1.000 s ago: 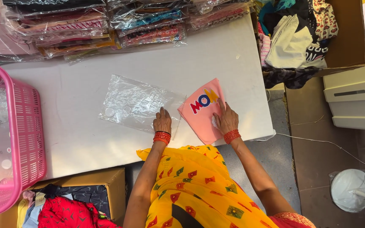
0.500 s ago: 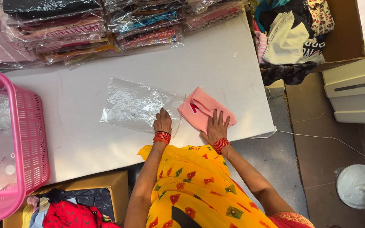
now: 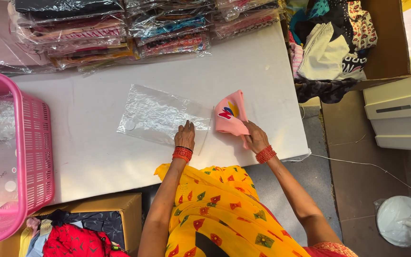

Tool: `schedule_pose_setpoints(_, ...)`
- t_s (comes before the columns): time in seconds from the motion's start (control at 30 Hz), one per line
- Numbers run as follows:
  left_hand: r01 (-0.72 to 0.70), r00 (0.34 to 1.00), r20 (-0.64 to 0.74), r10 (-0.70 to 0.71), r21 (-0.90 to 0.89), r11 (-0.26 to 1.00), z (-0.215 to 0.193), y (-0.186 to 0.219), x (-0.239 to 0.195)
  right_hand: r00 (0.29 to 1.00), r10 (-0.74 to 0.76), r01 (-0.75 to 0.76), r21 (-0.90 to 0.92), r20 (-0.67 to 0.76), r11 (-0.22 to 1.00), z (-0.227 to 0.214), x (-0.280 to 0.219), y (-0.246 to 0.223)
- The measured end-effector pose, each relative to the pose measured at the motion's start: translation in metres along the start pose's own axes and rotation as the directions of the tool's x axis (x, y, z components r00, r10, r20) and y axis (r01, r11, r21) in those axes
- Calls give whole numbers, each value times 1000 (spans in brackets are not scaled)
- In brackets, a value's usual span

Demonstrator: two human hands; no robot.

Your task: The person folds a pink t-shirt and places it into a clear plastic bag, then sets it aside. Next, they unfold a red patterned top on the table, fold it neatly, and prepare to place it into another plastic bag.

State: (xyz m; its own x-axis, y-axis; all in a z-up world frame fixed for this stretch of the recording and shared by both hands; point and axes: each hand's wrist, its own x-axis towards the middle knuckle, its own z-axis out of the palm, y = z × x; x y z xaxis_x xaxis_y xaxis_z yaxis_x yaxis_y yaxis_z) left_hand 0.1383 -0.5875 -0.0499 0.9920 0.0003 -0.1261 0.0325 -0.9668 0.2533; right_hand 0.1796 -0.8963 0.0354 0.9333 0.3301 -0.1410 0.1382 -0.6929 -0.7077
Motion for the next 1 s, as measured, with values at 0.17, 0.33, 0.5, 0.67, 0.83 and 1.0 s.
schedule_pose_setpoints(0.17,-23,999,-50,17,-115,993,-15,12,3,975,-219,221,71,-34,973,15,-8,-9)
schedule_pose_setpoints(0.33,113,987,147,-72,-289,951,-39,14,9,972,-184,168,116,147,979,25,-12,-30)
schedule_pose_setpoints(0.5,-69,982,-189,0,-357,932,9,-18,15,937,-103,143,-97,333,985,34,-15,-18)
schedule_pose_setpoints(0.67,-58,996,-84,33,-310,949,-35,6,17,924,-178,223,-99,337,970,36,-10,-14)
schedule_pose_setpoints(0.83,-74,987,119,110,-278,958,-65,39,13,914,-187,221,-57,361,974,33,0,-23)
schedule_pose_setpoints(1.0,-172,979,60,195,-268,948,-65,55,4,987,9,-26,104,161,994,46,7,4)
